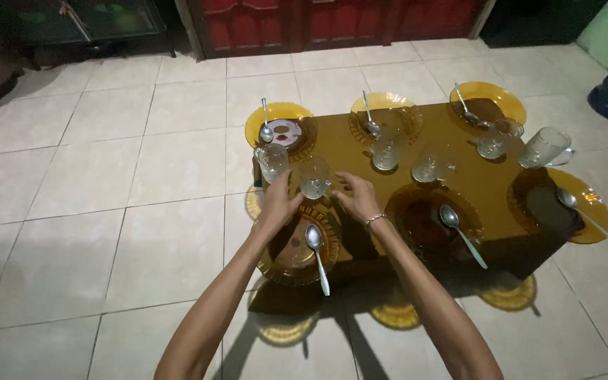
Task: Arrange plates, spoons, and glasses on a small dining table.
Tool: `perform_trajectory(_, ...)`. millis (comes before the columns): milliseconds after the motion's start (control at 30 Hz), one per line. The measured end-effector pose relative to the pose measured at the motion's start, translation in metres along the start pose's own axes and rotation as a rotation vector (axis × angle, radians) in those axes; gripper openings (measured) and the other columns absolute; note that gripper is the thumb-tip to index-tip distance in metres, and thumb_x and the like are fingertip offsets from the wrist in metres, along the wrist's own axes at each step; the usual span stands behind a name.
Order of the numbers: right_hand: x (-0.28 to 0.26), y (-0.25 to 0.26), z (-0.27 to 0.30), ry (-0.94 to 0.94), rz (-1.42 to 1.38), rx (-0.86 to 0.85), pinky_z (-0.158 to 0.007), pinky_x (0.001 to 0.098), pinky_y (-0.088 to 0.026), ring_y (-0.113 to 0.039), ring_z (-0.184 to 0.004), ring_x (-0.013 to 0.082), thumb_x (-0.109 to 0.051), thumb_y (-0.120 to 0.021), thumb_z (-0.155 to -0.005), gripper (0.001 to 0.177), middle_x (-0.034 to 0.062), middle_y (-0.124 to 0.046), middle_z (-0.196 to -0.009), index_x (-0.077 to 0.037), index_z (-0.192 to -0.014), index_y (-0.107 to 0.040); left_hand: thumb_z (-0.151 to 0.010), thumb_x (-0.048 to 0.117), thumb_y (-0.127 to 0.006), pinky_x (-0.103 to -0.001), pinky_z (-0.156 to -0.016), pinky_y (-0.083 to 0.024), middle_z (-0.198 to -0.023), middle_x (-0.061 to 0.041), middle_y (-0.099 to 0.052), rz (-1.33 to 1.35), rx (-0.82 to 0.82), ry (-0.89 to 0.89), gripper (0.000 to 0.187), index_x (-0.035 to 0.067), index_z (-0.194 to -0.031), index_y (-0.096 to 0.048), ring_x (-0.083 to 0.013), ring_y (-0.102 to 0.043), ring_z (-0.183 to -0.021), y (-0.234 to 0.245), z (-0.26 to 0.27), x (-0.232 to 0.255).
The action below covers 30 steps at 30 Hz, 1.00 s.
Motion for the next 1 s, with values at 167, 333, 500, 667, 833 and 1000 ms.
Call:
perform_trajectory(167,-0.004,-0.006,-0.001,-0.036,-0.045,-0.023,-0.089,0.0434,-0.059,-0.074,-0.100,0.0313,-0.021,-0.085,-0.077,0.057,0.0091,-0.078,-0.101,-0.026,-0.132,-0.068,-0.083,0.029,-0.076,-0.056,-0.109,-0.046,-0.138,-0.023,-0.059,-0.021,-0.012,0.033,0.080,0.005,-0.151,-0.041,-0.0426,-0.056,-0.130,-0.023,-0.025,-0.019)
perform_trajectory(333,-0.010,-0.005,-0.007,-0.018,-0.047,-0.055,-0.092,0.0438,-0.058,-0.073,-0.102,0.0276,-0.022,-0.082,-0.077,0.057,0.0044,-0.079,-0.098,-0.027,-0.132,-0.066,-0.076,0.029,-0.082,-0.055,-0.107,-0.048,-0.137,-0.021,-0.062,-0.011,-0.052,0.068,0.086,0.009,-0.150,-0.042,-0.0409,-0.059,-0.128,-0.045,-0.042,-0.031)
perform_trajectory(500,-0.008,-0.008,-0.009,-0.131,-0.132,-0.144,-0.088,0.0412,-0.061,-0.075,-0.099,0.0301,-0.017,-0.080,-0.080,0.061,0.0103,-0.079,-0.101,-0.026,-0.138,-0.063,-0.078,0.027,-0.080,-0.060,-0.101,-0.051,-0.129,-0.023,-0.066,-0.047,-0.038,0.121,0.078,0.010,-0.145,-0.045,-0.0469,-0.062,-0.119,-0.057,-0.040,-0.034)
perform_trajectory(667,0.000,-0.011,-0.011,-0.049,0.051,-0.107,-0.094,0.0415,-0.057,-0.074,-0.100,0.0262,-0.025,-0.078,-0.082,0.059,0.0021,-0.080,-0.091,-0.034,-0.137,-0.063,-0.078,0.028,-0.078,-0.059,-0.099,-0.053,-0.125,-0.022,-0.067,-0.097,-0.026,0.134,0.073,0.013,-0.142,-0.045,-0.0470,-0.064,-0.116,-0.050,-0.040,-0.021)
perform_trajectory(833,0.002,-0.010,-0.013,-0.034,0.028,-0.095,-0.095,0.0434,-0.056,-0.073,-0.102,0.0284,-0.021,-0.076,-0.082,0.057,0.0030,-0.080,-0.093,-0.031,-0.137,-0.062,-0.081,0.023,-0.078,-0.063,-0.098,-0.052,-0.122,-0.028,-0.066,-0.067,-0.012,0.126,0.070,0.007,-0.140,-0.045,-0.0524,-0.063,-0.114,-0.038,-0.031,0.000)
perform_trajectory(1000,0.009,-0.017,-0.013,-0.032,-0.002,-0.066,-0.095,0.0413,-0.056,-0.072,-0.105,0.0260,-0.022,-0.078,-0.081,0.057,0.0003,-0.080,-0.097,-0.036,-0.135,-0.064,-0.080,0.030,-0.079,-0.061,-0.099,-0.053,-0.122,-0.026,-0.066,-0.111,-0.001,0.175,0.072,0.013,-0.140,-0.044,-0.0510,-0.064,-0.114,-0.049,-0.035,-0.013)
Point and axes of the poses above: each hand's wrist, its own z-axis away from the middle knuckle, its own y-axis out of the back of the hand, x = y × z, the point moved 1 cm from there along -z, towards the middle knuckle
